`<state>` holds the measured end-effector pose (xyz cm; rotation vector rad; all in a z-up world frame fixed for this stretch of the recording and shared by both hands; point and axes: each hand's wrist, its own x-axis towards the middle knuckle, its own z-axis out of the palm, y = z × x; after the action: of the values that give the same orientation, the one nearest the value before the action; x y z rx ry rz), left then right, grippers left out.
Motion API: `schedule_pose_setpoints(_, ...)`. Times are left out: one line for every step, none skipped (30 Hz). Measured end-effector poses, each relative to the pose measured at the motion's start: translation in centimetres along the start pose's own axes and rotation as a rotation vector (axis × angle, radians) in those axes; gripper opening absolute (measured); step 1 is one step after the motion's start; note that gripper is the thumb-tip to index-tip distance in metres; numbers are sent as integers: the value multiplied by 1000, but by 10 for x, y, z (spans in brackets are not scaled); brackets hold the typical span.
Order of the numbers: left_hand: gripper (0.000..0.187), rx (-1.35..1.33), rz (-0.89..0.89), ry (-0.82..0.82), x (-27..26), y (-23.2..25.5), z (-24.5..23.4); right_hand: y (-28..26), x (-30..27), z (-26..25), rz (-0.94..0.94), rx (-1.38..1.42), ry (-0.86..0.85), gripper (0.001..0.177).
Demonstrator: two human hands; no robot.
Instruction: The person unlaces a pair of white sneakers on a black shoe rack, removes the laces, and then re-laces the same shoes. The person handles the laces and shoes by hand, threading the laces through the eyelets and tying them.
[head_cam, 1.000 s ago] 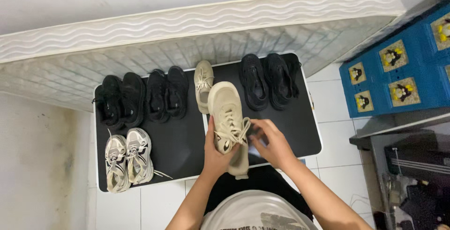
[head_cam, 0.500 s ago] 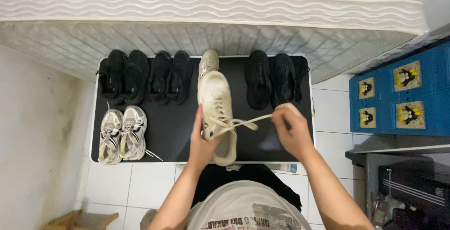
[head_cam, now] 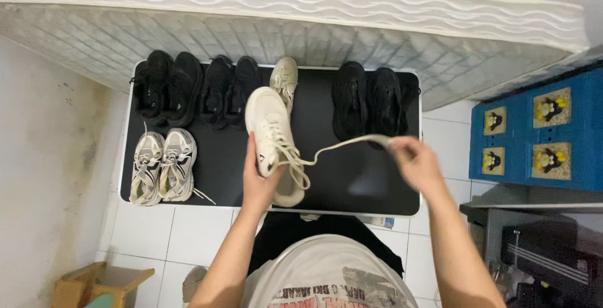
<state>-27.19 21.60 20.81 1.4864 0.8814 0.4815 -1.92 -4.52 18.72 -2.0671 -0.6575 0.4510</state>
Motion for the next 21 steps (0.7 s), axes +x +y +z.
schedule_pose_setpoints(103, 99, 23, -3, 1, 0, 4, -15, -2, 9, -212, -143, 56, 19)
schedule_pose_setpoints(106, 200, 40, -6, -1, 0, 7, -31, -8, 19, -420, -285, 105, 29)
schedule_pose_setpoints(108, 300, 56, -10, -3, 0, 10, -47, -17, 30, -226, -125, 43, 26)
schedule_pose_setpoints(108, 271, 85, -21, -6, -1, 14, -64, -27, 41, -27, 35, -20, 23)
schedule_pose_setpoints(108, 241, 115, -32, -8, -1, 18, -78, -32, 50, -166, 64, -70, 24)
schedule_pose_setpoints(109, 213, 144, -37, -10, -1, 22, -90, -33, 57, -310, 95, -126, 25)
schedule_pose_setpoints(108, 183, 127, -70, -11, -1, 26, -100, -32, 66, -365, 73, -141, 30)
schedule_pose_setpoints(107, 154, 105, -106, -14, 0, 28, -108, -34, 75, -414, 52, -157, 34)
schedule_pose_setpoints(107, 125, 84, -142, -17, 0, 30, -113, -36, 79, -463, 31, -172, 39)
schedule_pose_setpoints(107, 172, 77, -140, -18, 0, 32, -114, -35, 80, -457, 51, -191, 30)
schedule_pose_setpoints(107, 219, 69, -137, -20, 1, 34, -114, -34, 83, -450, 72, -209, 22)
schedule_pose_setpoints(107, 266, 62, -131, -21, 1, 35, -113, -33, 85, -446, 92, -229, 14)
schedule_pose_setpoints(107, 293, 53, -130, -20, 0, 34, -110, -32, 84, -439, 142, -261, 12)
schedule_pose_setpoints(107, 319, 39, -127, -20, -2, 33, -105, -31, 83, -430, 192, -297, 12)
schedule_pose_setpoints(107, 346, 26, -124, -20, -5, 32, -99, -31, 81, -420, 241, -333, 13)
schedule_pose_setpoints(107, 367, 44, -96, -19, -9, 31, -92, -30, 77, -248, 351, -340, 14)
schedule_pose_setpoints(108, 388, 63, -68, -17, -14, 29, -84, -30, 70, -73, 457, -344, 15)
schedule_pose_setpoints(108, 410, 81, -40, -16, -19, 26, -75, -29, 62, 104, 561, -346, 18)
schedule_pose_setpoints(107, 420, 72, -5, -14, -25, 23, -65, -28, 49, 56, 637, -285, 19)
schedule_pose_setpoints(105, 431, 65, 33, -11, -31, 19, -54, -23, 34, 6, 711, -224, 22)
schedule_pose_setpoints(104, 442, 58, 70, -9, -37, 14, -43, -17, 19, 60, 820, -191, 26)
